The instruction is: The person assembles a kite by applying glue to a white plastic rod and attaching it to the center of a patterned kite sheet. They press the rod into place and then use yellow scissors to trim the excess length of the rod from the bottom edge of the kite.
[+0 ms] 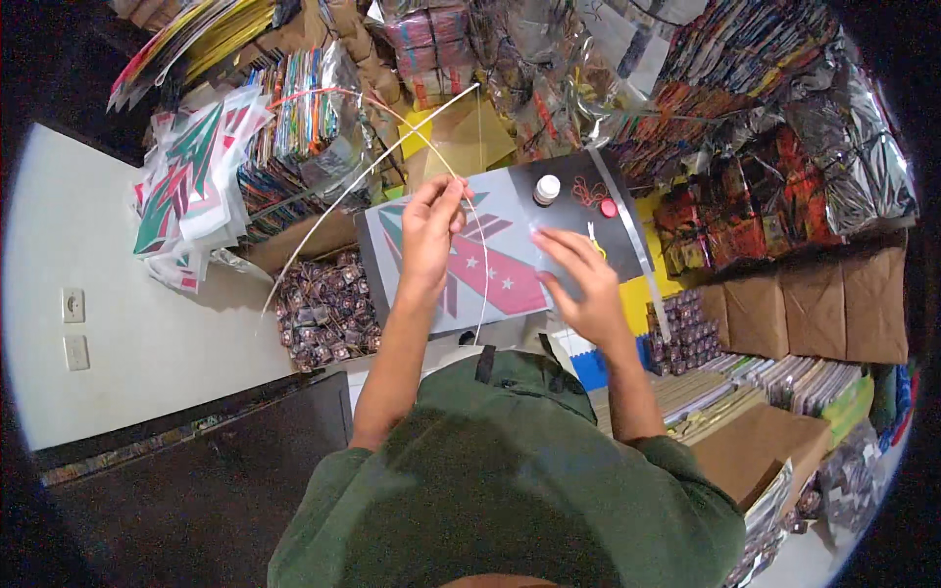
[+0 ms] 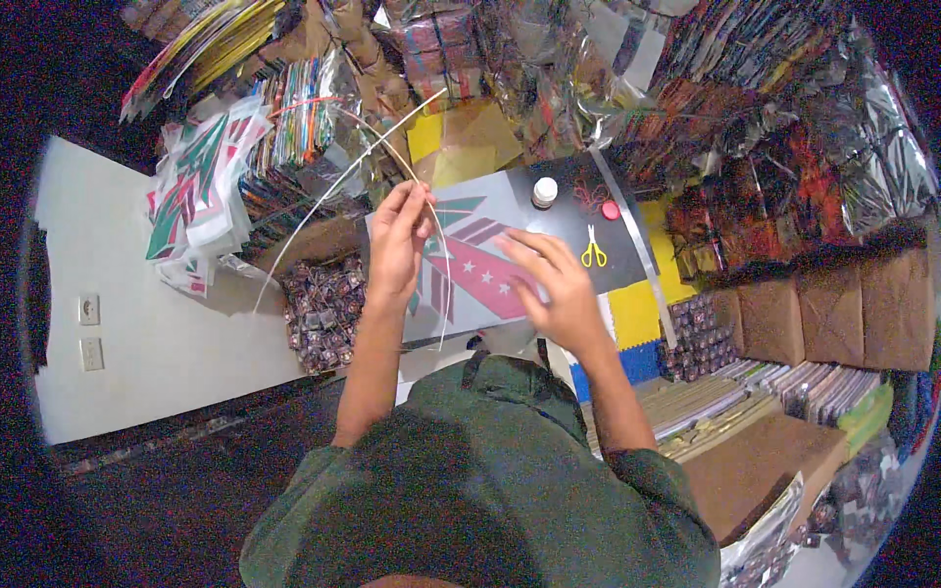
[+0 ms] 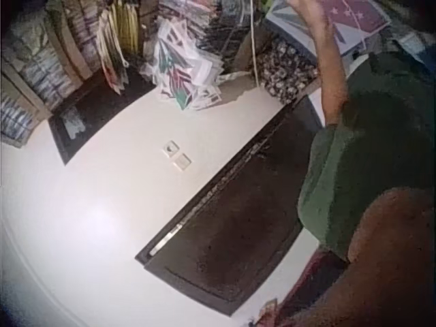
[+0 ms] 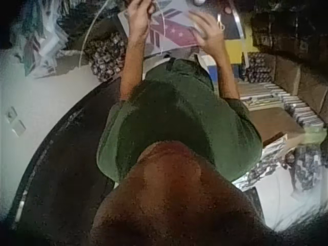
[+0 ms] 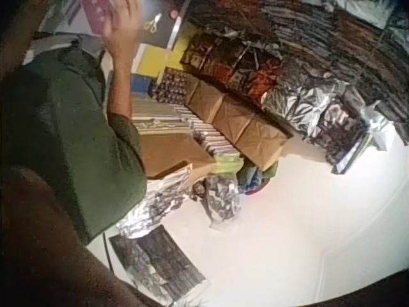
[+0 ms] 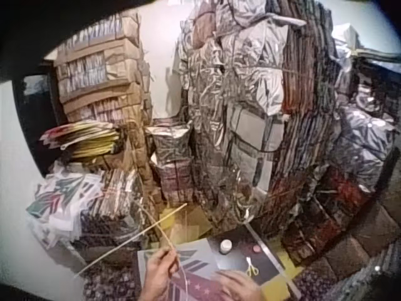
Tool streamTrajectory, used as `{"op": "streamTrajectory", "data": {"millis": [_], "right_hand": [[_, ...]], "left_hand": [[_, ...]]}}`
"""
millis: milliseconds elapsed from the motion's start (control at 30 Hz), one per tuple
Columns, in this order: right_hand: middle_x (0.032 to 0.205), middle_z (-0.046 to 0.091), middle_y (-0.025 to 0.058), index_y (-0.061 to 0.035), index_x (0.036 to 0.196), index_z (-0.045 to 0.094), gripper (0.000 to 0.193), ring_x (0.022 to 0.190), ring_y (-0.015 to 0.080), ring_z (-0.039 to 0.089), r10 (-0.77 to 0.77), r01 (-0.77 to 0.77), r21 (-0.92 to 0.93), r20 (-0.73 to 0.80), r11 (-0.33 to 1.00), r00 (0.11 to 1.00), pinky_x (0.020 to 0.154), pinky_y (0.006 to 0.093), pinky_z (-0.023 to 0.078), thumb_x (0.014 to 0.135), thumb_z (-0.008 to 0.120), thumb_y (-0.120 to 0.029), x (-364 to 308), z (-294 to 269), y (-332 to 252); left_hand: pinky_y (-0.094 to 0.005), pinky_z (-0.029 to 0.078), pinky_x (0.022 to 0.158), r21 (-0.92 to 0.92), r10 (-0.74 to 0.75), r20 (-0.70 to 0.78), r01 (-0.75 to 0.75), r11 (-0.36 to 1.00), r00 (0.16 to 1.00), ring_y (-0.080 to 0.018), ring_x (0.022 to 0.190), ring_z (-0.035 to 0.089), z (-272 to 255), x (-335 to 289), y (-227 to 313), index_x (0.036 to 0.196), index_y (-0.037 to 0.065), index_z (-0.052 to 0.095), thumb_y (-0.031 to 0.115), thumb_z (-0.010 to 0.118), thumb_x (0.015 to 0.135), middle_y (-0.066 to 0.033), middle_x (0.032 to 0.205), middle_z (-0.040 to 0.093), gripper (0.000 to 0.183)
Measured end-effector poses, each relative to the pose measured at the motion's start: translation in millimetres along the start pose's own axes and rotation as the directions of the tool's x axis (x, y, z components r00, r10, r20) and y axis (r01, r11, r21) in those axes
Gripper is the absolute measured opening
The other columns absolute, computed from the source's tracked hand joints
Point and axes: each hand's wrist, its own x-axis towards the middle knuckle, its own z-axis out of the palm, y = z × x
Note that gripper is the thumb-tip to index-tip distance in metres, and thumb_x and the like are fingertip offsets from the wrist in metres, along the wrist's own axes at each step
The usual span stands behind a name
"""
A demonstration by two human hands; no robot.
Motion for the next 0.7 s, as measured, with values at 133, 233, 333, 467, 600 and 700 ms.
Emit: {"op": "streamTrajectory", "data": {"millis": [133,233,333,467,600,700], "right_hand": [[0.131,0.056,0.0138,-0.0189,0.124,0.067,0.055,0.109,0.0311,0.059,-0.174,0.171,0.159,0.004,0.972,0.985,0.087,0.0392,0.051,0.073,0.07,0.003,27.4,-7.7,17.2],[0.126,0.058,0.0137,-0.0212,0.12,0.07,0.056,0.108,0.0309,0.059,-0.239,0.241,0.167,-0.032,0.956,0.97,0.086,0.0398,0.051,0.071,0.068,0.004,39.9,-18.5,31.1],[0.122,0.059,0.015,-0.0202,0.115,0.073,0.053,0.107,0.0301,0.059,-0.319,0.316,0.161,-0.002,0.935,0.948,0.084,0.0384,0.052,0.07,0.067,0.008,49.3,-31.1,45.4],[0.118,0.06,0.0149,-0.0209,0.109,0.076,0.055,0.104,0.0309,0.059,-0.442,0.428,0.233,0.011,0.873,0.897,0.083,0.0381,0.052,0.065,0.063,0.008,53.4,-49.4,70.0],[0.122,0.057,0.0141,-0.0214,0.11,0.076,0.057,0.107,0.0307,0.056,-0.466,0.441,0.231,0.061,0.867,0.883,0.086,0.0382,0.05,0.062,0.06,0.008,71.8,-64.6,86.6],[0.122,0.057,0.0131,-0.0248,0.111,0.075,0.051,0.107,0.0314,0.059,-0.418,0.401,0.195,0.052,0.895,0.907,0.088,0.0411,0.051,0.068,0.066,0.0,81.4,-67.4,104.1]], "left_hand": [[-0.0198,0.039,0.059,-0.081,-0.028,-0.036,0.025,0.996,0.999,-0.0044,0.063,0.044,44.0,6.3,-3.0,0.105,0.004,0.061,0.017,0.058,0.099,-0.0001,0.088,0.062,0.015],[-0.0195,0.038,0.059,-0.097,0.03,-0.044,-0.034,0.995,0.999,-0.0041,0.062,0.043,67.2,11.4,-4.7,0.104,0.005,0.061,0.018,0.058,0.099,0.0008,0.088,0.061,0.014],[-0.0181,0.035,0.056,-0.083,0.077,-0.104,-0.086,0.993,0.992,-0.0026,0.06,0.041,85.9,15.5,-6.3,0.103,0.003,0.062,0.018,0.058,0.098,-0.0014,0.089,0.061,0.016],[-0.0181,0.035,0.056,-0.094,0.125,-0.16,-0.141,0.986,0.979,-0.0026,0.06,0.041,94.6,21.6,-15.6,0.103,0.004,0.062,0.017,0.058,0.099,-0.0016,0.089,0.062,0.014],[-0.0179,0.035,0.057,-0.098,0.126,-0.199,-0.148,0.984,0.972,-0.0026,0.061,0.041,112.8,22.6,-24.7,0.102,0.004,0.062,0.016,0.057,0.099,-0.0016,0.088,0.062,0.013],[-0.018,0.035,0.057,-0.087,0.117,-0.227,-0.14,0.986,0.967,-0.0027,0.061,0.041,125.9,20.6,-32.1,0.102,0.004,0.062,0.016,0.057,0.099,-0.0014,0.088,0.061,0.013]]}}
